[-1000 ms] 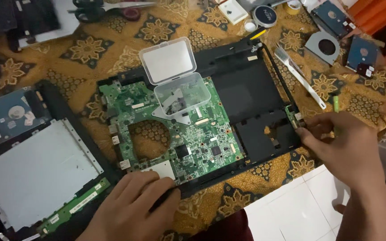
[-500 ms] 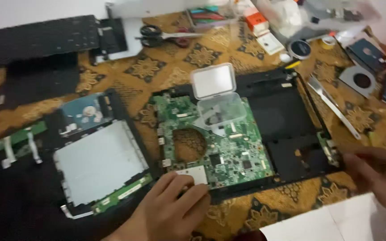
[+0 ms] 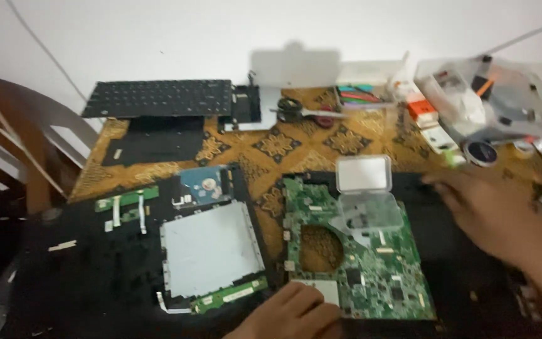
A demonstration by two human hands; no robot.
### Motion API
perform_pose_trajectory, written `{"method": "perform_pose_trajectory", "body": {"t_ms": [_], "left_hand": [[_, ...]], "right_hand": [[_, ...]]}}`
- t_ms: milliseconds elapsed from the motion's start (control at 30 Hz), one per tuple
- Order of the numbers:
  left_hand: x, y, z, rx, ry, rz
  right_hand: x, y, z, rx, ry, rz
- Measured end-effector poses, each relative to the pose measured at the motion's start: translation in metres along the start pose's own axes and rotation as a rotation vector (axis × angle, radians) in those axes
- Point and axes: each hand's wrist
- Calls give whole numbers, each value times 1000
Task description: Repairing a laptop by connecting internal ribbon cables and securing components with a screwdriver
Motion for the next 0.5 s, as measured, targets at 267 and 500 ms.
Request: {"method": "perform_pose_trajectory", "body": {"t_ms": [267, 500], "left_hand": [[-14, 4, -1, 278, 28, 48], [-16, 1, -3, 292, 62, 85]], "right_hand": [[-36, -32, 84, -119, -221, 195], [-36, -25, 81, 211, -276, 388]]}}
Point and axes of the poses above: each hand's wrist, its own z-axis towards the middle knuckle, its own x-axis out of the back of the hand, y = z × x, and after that the axes turned 10 degrees about -x, right-handed
